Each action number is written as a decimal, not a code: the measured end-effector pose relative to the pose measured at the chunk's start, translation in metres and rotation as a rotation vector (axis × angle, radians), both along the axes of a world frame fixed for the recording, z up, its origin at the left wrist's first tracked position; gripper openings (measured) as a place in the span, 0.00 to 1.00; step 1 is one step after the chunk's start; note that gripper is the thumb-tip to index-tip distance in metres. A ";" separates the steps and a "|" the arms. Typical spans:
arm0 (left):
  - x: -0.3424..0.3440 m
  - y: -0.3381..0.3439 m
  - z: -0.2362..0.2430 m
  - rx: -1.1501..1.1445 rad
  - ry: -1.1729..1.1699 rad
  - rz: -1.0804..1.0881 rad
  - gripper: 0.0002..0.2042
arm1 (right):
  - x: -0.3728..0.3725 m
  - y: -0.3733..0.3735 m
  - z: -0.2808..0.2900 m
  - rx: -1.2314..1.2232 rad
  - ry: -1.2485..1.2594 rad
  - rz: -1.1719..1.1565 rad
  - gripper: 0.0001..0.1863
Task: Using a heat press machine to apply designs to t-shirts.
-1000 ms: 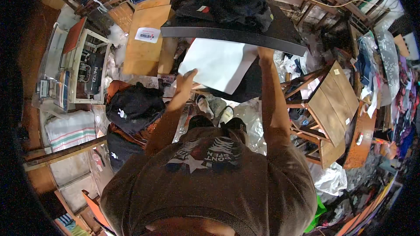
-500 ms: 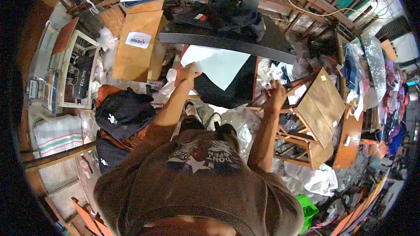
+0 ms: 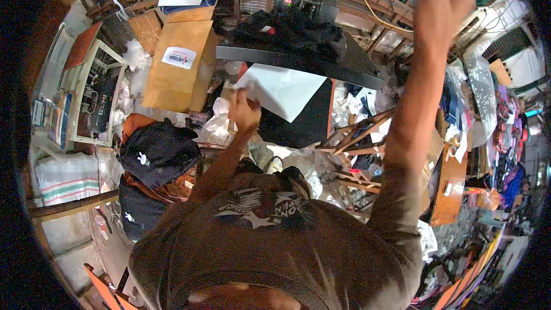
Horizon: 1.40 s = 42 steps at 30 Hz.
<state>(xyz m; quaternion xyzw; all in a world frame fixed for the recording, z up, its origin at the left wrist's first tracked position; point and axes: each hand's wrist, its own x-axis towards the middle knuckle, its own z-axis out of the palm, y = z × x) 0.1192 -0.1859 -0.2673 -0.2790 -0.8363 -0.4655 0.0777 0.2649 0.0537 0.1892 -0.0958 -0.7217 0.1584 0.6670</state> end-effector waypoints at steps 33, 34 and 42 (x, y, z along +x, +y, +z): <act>0.027 -0.274 -0.257 -0.311 -0.589 0.347 0.16 | 0.005 -0.147 -0.325 -0.184 -1.478 0.063 0.33; 0.023 -0.274 -0.261 -0.331 -0.680 0.383 0.16 | 0.004 -0.150 -0.336 -0.100 -1.468 0.032 0.30; 0.005 -0.279 -0.316 -0.493 -0.542 0.078 0.17 | 0.006 -0.150 -0.350 -0.161 -1.517 0.037 0.28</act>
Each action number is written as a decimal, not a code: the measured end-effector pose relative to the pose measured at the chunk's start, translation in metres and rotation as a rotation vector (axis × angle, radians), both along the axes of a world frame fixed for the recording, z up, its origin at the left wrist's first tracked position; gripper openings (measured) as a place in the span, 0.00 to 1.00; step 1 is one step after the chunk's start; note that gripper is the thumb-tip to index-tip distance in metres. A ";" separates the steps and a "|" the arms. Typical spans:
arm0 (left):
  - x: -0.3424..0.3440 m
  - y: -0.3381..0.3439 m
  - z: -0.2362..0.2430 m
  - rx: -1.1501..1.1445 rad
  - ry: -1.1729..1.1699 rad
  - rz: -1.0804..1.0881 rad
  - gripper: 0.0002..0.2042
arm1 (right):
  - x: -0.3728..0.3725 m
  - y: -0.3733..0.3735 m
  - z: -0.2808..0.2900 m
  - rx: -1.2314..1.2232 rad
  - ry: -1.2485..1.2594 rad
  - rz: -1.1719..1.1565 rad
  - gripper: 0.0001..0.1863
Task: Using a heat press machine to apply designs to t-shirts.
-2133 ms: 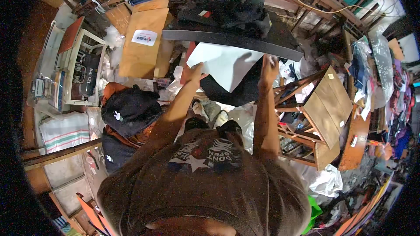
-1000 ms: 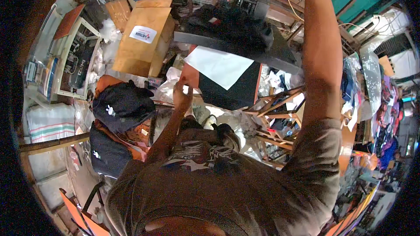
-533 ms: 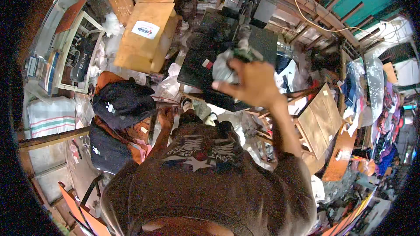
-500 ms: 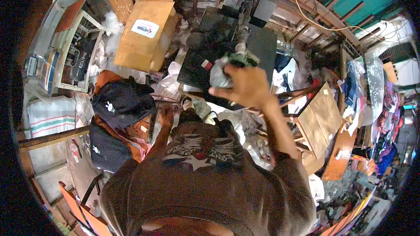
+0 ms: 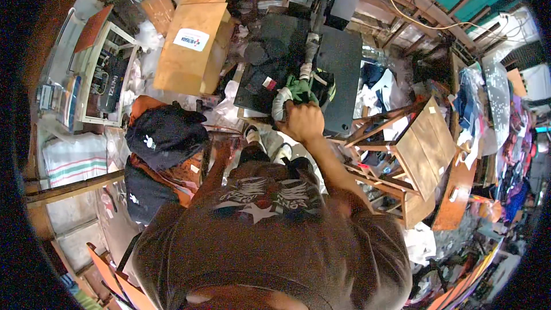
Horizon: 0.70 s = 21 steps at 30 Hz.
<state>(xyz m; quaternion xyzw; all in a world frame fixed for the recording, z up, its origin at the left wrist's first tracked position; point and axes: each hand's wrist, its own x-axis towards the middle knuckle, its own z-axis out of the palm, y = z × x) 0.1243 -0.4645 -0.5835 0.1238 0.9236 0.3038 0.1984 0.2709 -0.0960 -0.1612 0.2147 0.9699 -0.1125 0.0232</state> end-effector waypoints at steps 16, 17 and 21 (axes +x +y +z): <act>0.070 -0.068 -0.007 -0.116 -0.119 -0.384 0.10 | -0.003 -0.003 0.006 0.032 -0.006 0.032 0.28; 0.071 -0.069 -0.006 -0.126 -0.111 -0.392 0.10 | -0.003 -0.003 0.007 0.025 -0.003 0.021 0.27; 0.065 -0.064 -0.003 -0.165 -0.050 -0.456 0.09 | -0.001 -0.004 0.006 0.047 0.072 0.032 0.27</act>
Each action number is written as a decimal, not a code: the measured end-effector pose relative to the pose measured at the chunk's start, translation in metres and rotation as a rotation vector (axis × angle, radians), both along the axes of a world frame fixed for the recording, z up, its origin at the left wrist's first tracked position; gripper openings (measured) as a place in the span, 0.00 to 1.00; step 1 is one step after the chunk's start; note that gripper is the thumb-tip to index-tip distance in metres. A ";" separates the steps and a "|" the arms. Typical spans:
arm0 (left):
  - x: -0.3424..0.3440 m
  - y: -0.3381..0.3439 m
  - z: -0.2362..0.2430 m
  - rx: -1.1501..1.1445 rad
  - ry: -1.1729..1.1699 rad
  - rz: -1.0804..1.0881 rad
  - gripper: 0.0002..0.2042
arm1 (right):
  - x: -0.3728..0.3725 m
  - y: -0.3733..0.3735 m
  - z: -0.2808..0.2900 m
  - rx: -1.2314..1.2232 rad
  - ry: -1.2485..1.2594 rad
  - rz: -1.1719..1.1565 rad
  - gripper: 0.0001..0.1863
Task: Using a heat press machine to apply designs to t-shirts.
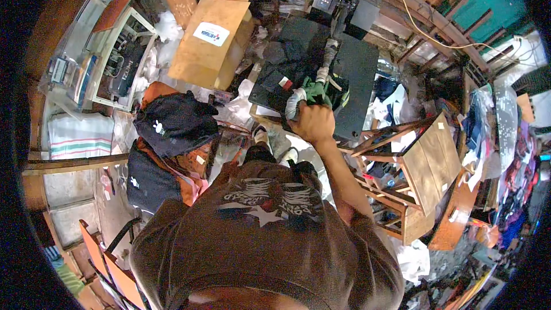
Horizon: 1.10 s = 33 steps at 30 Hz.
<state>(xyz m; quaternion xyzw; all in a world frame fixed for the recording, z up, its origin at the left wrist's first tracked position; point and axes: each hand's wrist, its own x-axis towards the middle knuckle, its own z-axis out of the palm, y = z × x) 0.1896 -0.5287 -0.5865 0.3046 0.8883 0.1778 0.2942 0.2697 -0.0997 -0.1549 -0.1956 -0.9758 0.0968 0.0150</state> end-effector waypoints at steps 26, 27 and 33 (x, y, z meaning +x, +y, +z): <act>-0.016 -0.006 0.004 0.154 -0.055 0.120 0.15 | 0.009 0.004 -0.009 -0.006 0.143 0.008 0.26; -0.014 -0.008 0.003 0.145 -0.074 0.121 0.15 | 0.009 0.005 -0.009 -0.024 0.124 0.002 0.26; -0.006 -0.013 0.000 0.142 -0.118 0.122 0.14 | 0.012 0.008 -0.008 -0.082 0.121 0.009 0.27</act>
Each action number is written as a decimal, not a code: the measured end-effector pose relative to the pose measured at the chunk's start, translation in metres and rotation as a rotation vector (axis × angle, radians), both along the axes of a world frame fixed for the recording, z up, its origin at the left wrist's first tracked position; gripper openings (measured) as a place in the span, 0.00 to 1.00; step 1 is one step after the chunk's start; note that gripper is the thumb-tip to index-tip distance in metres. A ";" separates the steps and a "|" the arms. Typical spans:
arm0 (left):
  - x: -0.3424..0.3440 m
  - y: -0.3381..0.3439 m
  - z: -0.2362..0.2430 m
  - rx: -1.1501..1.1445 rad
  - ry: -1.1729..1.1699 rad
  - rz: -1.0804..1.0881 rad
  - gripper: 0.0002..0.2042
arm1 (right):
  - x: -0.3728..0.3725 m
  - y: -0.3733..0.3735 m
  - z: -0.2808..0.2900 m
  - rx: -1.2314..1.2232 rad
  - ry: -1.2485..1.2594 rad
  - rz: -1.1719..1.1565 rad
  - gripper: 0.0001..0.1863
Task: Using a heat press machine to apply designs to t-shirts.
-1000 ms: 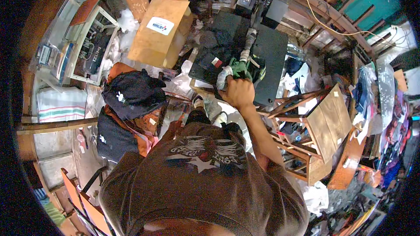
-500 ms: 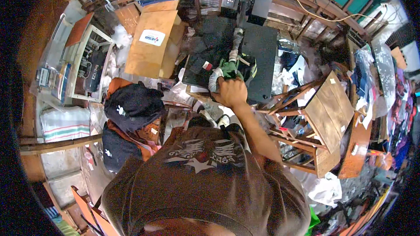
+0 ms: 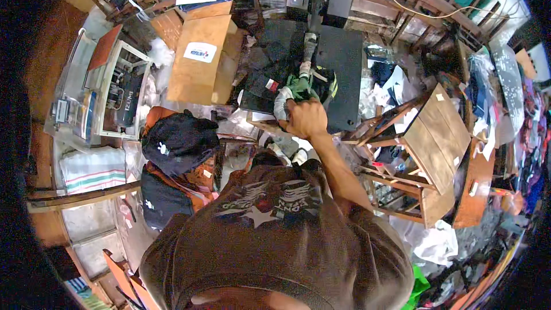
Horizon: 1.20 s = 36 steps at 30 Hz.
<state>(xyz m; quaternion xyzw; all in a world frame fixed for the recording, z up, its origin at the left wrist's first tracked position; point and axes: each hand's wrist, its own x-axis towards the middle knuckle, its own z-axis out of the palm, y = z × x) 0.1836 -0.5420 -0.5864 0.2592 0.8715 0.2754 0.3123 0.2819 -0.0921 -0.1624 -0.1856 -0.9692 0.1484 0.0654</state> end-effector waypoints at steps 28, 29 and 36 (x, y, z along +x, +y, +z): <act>-0.025 0.066 0.115 0.358 -0.294 0.296 0.11 | 0.008 0.002 -0.014 -0.038 0.123 0.034 0.35; -0.032 0.079 0.128 0.410 -0.295 0.307 0.12 | 0.008 0.001 -0.013 -0.044 0.136 0.022 0.37; -0.103 0.250 0.320 0.614 -0.409 0.193 0.10 | 0.007 -0.003 -0.003 0.013 0.090 0.000 0.48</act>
